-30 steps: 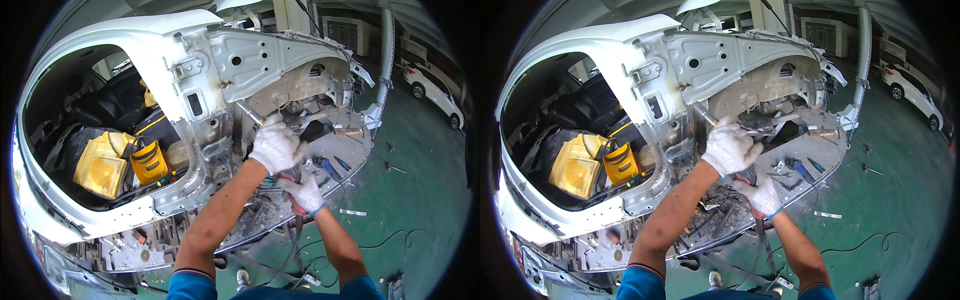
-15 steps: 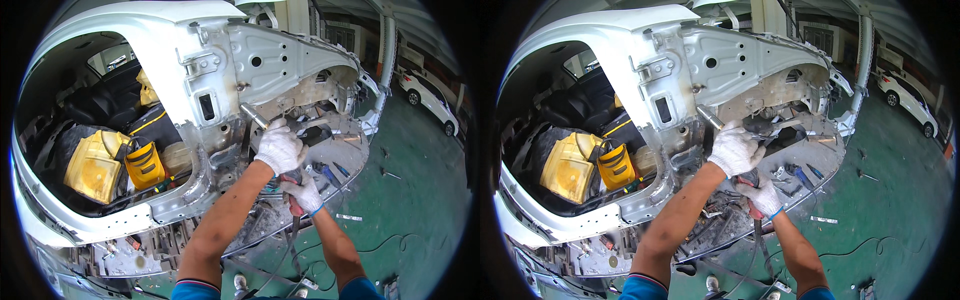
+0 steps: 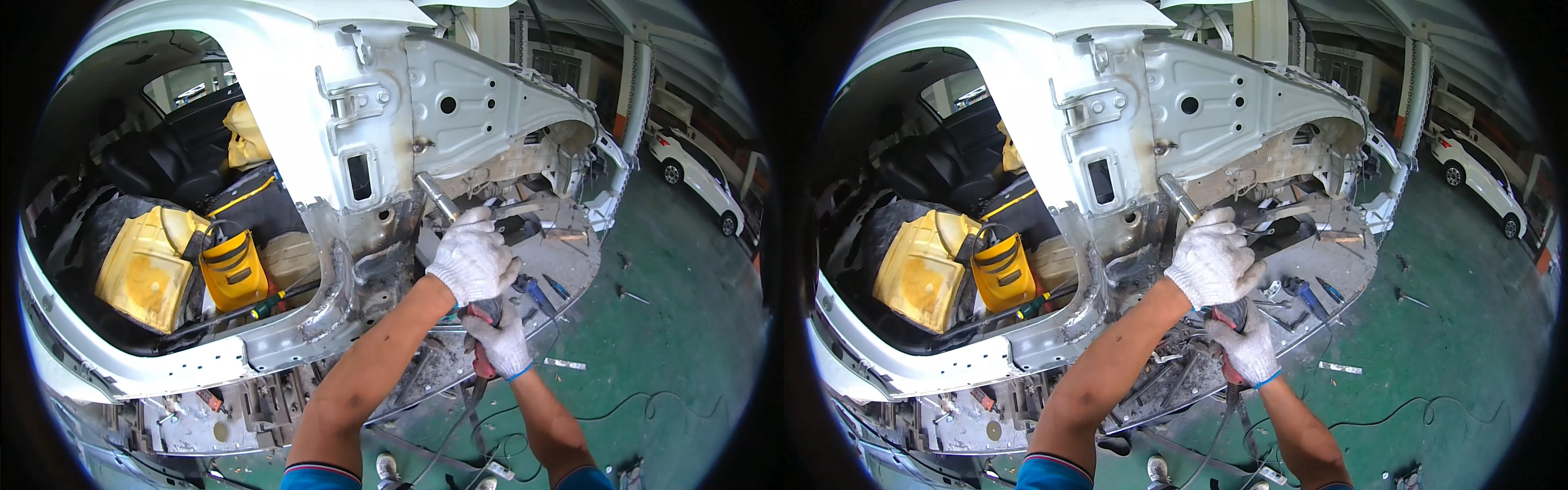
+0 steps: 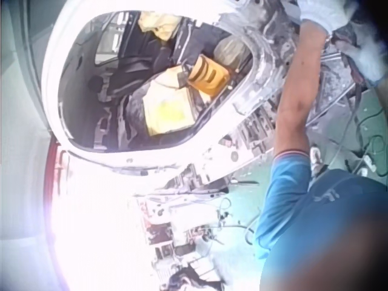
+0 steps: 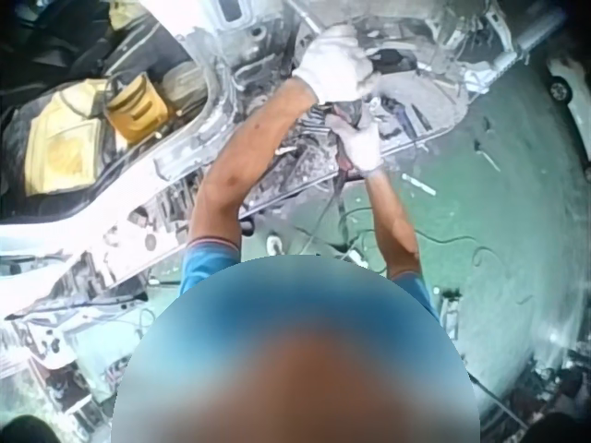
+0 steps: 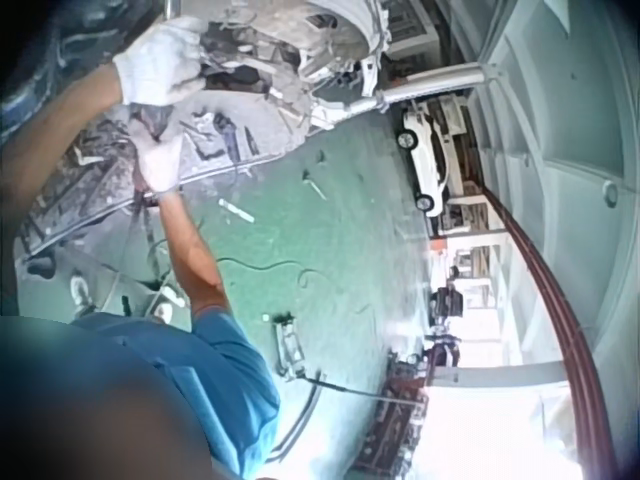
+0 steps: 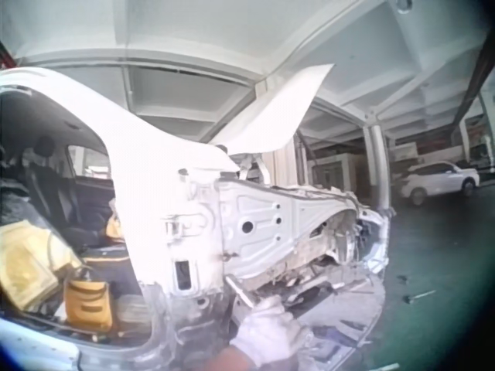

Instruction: The person grinds the inner metal frame of a car's rear quarter panel with an angle grinder, then welds a metal rod into place using a welding torch. They repeatedly hammer the welded area to shape and secure it.

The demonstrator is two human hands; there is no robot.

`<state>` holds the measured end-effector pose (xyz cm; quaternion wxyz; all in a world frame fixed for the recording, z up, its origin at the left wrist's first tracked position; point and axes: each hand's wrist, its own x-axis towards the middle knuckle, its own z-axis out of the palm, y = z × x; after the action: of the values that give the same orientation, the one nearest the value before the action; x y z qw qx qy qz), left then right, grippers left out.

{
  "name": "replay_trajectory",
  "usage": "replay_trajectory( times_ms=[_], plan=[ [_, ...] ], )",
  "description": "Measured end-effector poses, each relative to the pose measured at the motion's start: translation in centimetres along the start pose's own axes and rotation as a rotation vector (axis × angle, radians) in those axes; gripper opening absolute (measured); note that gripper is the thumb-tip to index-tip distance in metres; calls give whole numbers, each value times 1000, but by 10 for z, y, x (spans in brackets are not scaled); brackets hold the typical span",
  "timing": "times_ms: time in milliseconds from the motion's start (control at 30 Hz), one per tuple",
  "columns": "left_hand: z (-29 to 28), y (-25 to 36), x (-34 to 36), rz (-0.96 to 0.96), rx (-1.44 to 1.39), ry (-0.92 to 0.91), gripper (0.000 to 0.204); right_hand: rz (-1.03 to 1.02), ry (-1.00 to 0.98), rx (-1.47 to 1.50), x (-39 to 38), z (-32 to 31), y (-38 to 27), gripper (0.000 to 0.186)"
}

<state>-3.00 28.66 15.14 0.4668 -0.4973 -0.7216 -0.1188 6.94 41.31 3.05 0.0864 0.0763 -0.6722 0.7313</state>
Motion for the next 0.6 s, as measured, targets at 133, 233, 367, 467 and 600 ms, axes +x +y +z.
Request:
replay_trajectory(
  times_ms=[133, 233, 367, 467, 600],
  plan=[
    [-4, -3, -2, 14, -51, 49, 31, 31, 66, -89, -6, 10, -3, 21],
    [-7, -4, -1, 41, -121, 145, 30, -69, 83, -77, -9, 14, -2, 23],
    [-12, -5, 1, 66, -151, 165, 30, -96, 93, -112, -11, 18, -1, 26],
    [-14, -5, 2, 92, -163, 192, 31, -141, 116, -139, -13, 22, -6, 26],
    [-15, -5, 1, 86, -165, 177, 31, -153, 139, -189, -16, 28, -15, 26]
  ],
)
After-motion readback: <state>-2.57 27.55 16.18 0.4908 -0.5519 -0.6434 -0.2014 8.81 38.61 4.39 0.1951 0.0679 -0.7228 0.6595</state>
